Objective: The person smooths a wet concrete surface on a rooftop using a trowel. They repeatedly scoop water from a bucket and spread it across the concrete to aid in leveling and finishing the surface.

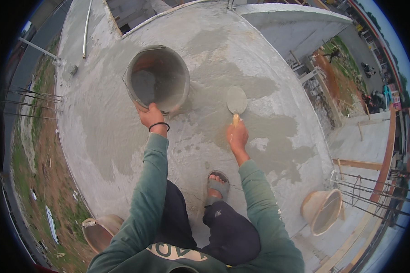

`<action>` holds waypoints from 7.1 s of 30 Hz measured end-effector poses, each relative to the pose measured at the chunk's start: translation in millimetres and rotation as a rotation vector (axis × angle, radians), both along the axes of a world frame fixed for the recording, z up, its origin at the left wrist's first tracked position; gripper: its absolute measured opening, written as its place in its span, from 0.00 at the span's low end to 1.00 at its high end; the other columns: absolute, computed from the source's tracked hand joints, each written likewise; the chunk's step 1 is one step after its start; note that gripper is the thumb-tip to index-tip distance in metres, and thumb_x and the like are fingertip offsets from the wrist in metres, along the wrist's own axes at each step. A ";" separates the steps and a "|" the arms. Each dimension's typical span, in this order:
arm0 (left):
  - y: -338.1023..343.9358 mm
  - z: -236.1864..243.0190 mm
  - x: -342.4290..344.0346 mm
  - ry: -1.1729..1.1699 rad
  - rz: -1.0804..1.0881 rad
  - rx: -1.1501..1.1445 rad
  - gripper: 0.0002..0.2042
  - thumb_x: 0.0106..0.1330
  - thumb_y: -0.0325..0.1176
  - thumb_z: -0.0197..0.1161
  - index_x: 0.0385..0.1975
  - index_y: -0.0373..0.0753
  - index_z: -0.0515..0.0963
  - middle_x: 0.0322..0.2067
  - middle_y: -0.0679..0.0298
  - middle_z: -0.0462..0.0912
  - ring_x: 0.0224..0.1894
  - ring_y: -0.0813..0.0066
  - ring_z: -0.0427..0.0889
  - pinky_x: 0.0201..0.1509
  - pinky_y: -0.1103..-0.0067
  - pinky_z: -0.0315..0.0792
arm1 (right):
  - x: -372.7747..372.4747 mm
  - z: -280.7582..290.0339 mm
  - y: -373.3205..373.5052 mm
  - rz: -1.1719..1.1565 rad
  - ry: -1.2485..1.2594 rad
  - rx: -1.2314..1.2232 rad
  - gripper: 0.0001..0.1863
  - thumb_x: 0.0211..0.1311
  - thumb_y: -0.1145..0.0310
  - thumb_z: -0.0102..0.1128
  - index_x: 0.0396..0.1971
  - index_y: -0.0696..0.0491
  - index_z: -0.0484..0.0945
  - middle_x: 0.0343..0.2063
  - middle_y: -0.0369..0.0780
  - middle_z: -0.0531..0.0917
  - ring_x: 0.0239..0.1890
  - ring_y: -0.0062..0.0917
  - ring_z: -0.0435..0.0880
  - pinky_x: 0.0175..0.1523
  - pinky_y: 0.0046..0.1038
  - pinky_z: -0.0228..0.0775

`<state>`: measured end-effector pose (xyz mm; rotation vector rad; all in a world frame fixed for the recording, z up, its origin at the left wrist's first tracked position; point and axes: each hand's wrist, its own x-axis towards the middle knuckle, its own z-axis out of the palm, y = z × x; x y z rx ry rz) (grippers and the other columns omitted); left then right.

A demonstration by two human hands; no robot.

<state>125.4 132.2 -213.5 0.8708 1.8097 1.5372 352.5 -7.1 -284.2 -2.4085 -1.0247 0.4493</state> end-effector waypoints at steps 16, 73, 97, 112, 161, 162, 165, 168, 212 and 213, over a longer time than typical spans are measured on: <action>-11.5 53.4 -162.1 -0.569 0.436 0.002 0.37 0.59 0.24 0.54 0.72 0.45 0.52 0.65 0.58 0.65 0.61 0.59 0.72 0.51 0.63 0.78 | -58.5 -0.7 64.9 0.011 0.047 0.060 0.15 0.62 0.65 0.56 0.44 0.59 0.75 0.36 0.54 0.83 0.43 0.52 0.82 0.47 0.48 0.72; -119.8 19.9 -383.3 -0.824 0.899 0.090 0.17 0.63 0.27 0.58 0.50 0.34 0.67 0.48 0.53 0.70 0.53 0.49 0.74 0.55 0.46 0.76 | -343.6 -0.3 334.5 0.678 0.076 0.042 0.13 0.59 0.65 0.59 0.38 0.58 0.82 0.39 0.52 0.85 0.45 0.48 0.85 0.47 0.45 0.77; -118.3 24.3 -367.7 -0.831 0.838 0.101 0.22 0.63 0.26 0.56 0.58 0.36 0.61 0.53 0.48 0.67 0.56 0.43 0.72 0.54 0.43 0.75 | -311.1 -8.7 352.4 1.120 0.028 0.146 0.21 0.54 0.61 0.66 0.48 0.52 0.84 0.40 0.49 0.86 0.43 0.42 0.85 0.49 0.39 0.75; -112.5 13.0 -364.6 -0.798 0.834 0.066 0.29 0.62 0.25 0.55 0.64 0.41 0.56 0.57 0.47 0.65 0.58 0.42 0.71 0.54 0.42 0.75 | -251.7 -7.4 316.8 1.203 0.086 0.080 0.23 0.54 0.63 0.67 0.51 0.53 0.82 0.41 0.51 0.86 0.43 0.42 0.85 0.49 0.38 0.75; 106.7 -2.3 -384.8 -0.906 0.935 0.133 0.28 0.64 0.24 0.56 0.64 0.40 0.56 0.57 0.56 0.67 0.59 0.54 0.72 0.58 0.50 0.75 | -401.3 89.0 550.5 1.429 0.181 -0.063 0.23 0.52 0.60 0.62 0.48 0.53 0.84 0.38 0.48 0.86 0.41 0.42 0.85 0.48 0.36 0.74; 94.9 -3.5 -385.0 -0.935 0.930 0.134 0.27 0.64 0.24 0.56 0.64 0.41 0.58 0.56 0.56 0.68 0.58 0.54 0.72 0.58 0.50 0.76 | -412.4 85.4 569.0 1.437 0.162 0.013 0.23 0.52 0.59 0.63 0.48 0.53 0.84 0.39 0.49 0.86 0.42 0.42 0.85 0.49 0.36 0.74; 50.4 -6.1 -376.6 -0.923 0.914 0.160 0.25 0.65 0.24 0.56 0.61 0.42 0.61 0.55 0.56 0.69 0.57 0.55 0.73 0.57 0.50 0.76 | -451.9 69.1 615.2 1.425 0.076 0.138 0.23 0.52 0.59 0.64 0.49 0.51 0.84 0.40 0.47 0.86 0.43 0.42 0.85 0.49 0.38 0.75; 8.6 -4.6 -368.1 -0.901 0.924 0.193 0.31 0.63 0.24 0.56 0.67 0.48 0.56 0.60 0.56 0.64 0.61 0.51 0.69 0.56 0.46 0.75 | -491.1 49.9 642.9 1.406 -0.036 0.241 0.22 0.52 0.60 0.65 0.51 0.44 0.83 0.42 0.44 0.86 0.45 0.42 0.84 0.50 0.39 0.76; -111.4 -23.8 -339.9 -1.070 1.184 0.232 0.21 0.63 0.26 0.56 0.58 0.39 0.67 0.53 0.59 0.75 0.55 0.55 0.76 0.57 0.53 0.77 | -667.3 19.7 601.3 1.353 -0.249 0.329 0.10 0.61 0.63 0.57 0.37 0.51 0.83 0.33 0.49 0.86 0.36 0.48 0.86 0.40 0.46 0.77; -113.0 -23.4 -341.7 -1.070 1.196 0.229 0.21 0.63 0.26 0.56 0.58 0.38 0.67 0.53 0.59 0.75 0.55 0.55 0.77 0.57 0.53 0.77 | -665.1 18.2 599.3 1.311 -0.203 0.337 0.11 0.61 0.63 0.58 0.37 0.51 0.83 0.33 0.50 0.85 0.36 0.48 0.86 0.40 0.46 0.77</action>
